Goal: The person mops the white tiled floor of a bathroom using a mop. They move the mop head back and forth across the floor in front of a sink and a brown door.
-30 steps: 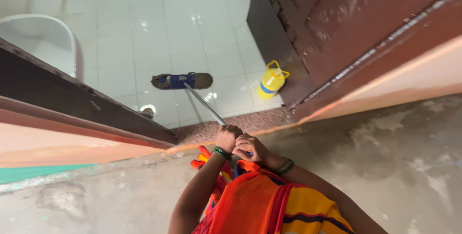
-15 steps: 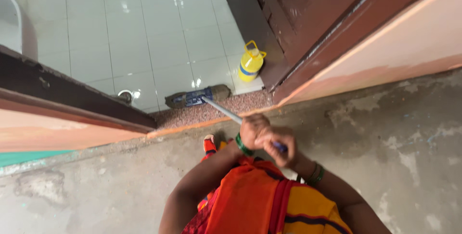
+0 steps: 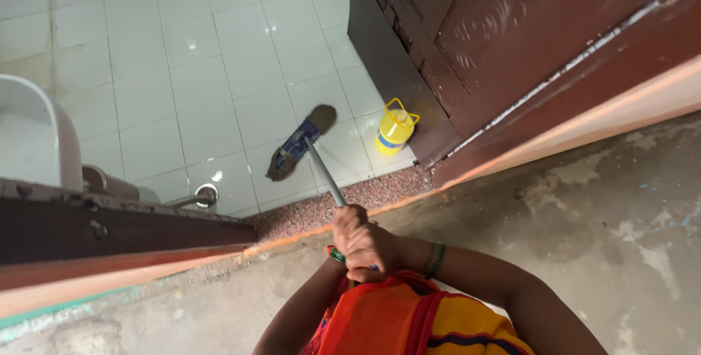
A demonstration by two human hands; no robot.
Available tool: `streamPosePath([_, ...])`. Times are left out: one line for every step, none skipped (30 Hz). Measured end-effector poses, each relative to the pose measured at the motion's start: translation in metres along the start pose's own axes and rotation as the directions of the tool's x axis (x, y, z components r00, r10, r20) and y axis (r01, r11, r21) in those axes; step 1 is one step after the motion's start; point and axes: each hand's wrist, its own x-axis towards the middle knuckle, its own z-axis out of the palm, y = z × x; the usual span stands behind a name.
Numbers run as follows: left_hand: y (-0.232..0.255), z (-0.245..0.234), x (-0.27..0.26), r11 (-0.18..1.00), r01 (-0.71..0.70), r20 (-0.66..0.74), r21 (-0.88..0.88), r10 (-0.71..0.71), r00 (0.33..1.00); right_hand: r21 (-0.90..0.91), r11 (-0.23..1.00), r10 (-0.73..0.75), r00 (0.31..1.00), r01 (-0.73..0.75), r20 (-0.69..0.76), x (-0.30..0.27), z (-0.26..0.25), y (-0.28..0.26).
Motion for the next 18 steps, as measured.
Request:
streamPosePath([-0.017,-0.002,-0.003,0.999,0.032,-0.011,0.032,-0.031,0.999,-0.025,0.999,-0.046,0.998,0.045,-0.032,0.009,0.006,0.018])
streamPosePath([-0.034,-0.003,-0.005,0.996,0.066,-0.024,0.064,-0.064,0.998,-0.001,0.998,-0.055,0.998,0.055,-0.037,0.016,0.011,0.038])
streamPosePath([-0.055,-0.001,-0.005,0.991,0.097,-0.029,0.097,-0.095,0.995,0.023,0.998,-0.065,0.997,0.066,-0.042,0.019,0.017,0.062])
streamPosePath([-0.074,0.002,-0.005,0.983,0.135,-0.033,0.128,-0.132,0.991,0.053,0.996,-0.071,0.996,0.073,-0.047,0.017,0.020,0.083])
streamPosePath([-0.092,0.006,-0.004,0.973,0.169,-0.035,0.157,-0.165,0.986,0.082,0.996,-0.042,0.999,0.042,-0.004,0.011,0.020,0.107])
streamPosePath([-0.110,0.009,-0.002,0.964,0.198,-0.019,0.177,-0.198,0.980,0.111,0.994,-0.010,0.999,0.006,0.039,0.006,0.020,0.130])
streamPosePath([-0.124,0.010,-0.002,0.953,0.228,-0.005,0.199,-0.231,0.973,0.044,0.986,0.151,0.971,-0.161,0.186,-0.001,0.018,0.149])
streamPosePath([-0.139,0.011,0.001,0.946,0.243,0.013,0.214,-0.252,0.968,-0.049,0.949,0.309,0.895,-0.310,0.321,-0.007,0.014,0.161])
streamPosePath([-0.148,0.009,0.002,0.940,0.257,0.036,0.223,-0.272,0.962,-0.091,0.957,0.290,0.926,-0.276,0.242,-0.012,0.019,0.164])
streamPosePath([-0.158,0.011,0.004,0.936,0.267,0.056,0.229,-0.286,0.956,-0.139,0.960,0.263,0.951,-0.241,0.164,-0.013,0.021,0.164])
streamPosePath([-0.162,0.012,0.004,0.933,0.275,0.080,0.231,-0.300,0.951,-0.190,0.959,0.228,0.970,-0.208,0.088,-0.014,0.021,0.163])
streamPosePath([-0.163,0.011,0.001,0.928,0.299,0.126,0.222,-0.332,0.935,-0.196,0.954,0.242,0.968,-0.226,0.062,-0.015,0.022,0.157])
streamPosePath([-0.161,0.012,-0.002,0.920,0.332,0.167,0.208,-0.368,0.915,-0.202,0.949,0.256,0.966,-0.244,0.035,-0.017,0.024,0.148])
streamPosePath([-0.157,0.014,-0.006,0.917,0.320,0.217,0.238,-0.371,0.903,-0.204,0.945,0.263,0.965,-0.255,0.011,-0.018,0.028,0.139])
streamPosePath([-0.147,0.017,-0.011,0.914,0.306,0.265,0.268,-0.375,0.888,-0.196,0.936,0.293,0.956,-0.292,-0.022,-0.022,0.030,0.125])
streamPosePath([-0.138,0.020,-0.013,0.910,0.288,0.311,0.298,-0.378,0.872,-0.188,0.927,0.320,0.946,-0.325,-0.053,-0.028,0.030,0.107])
streamPosePath([-0.124,0.022,-0.013,0.917,0.275,0.316,0.289,-0.363,0.877,-0.178,0.917,0.347,0.934,-0.357,-0.085,-0.033,0.026,0.092])
streamPosePath([-0.105,0.027,-0.015,0.923,0.265,0.322,0.279,-0.350,0.880,-0.171,0.909,0.365,0.924,-0.379,-0.109,-0.039,0.020,0.076])
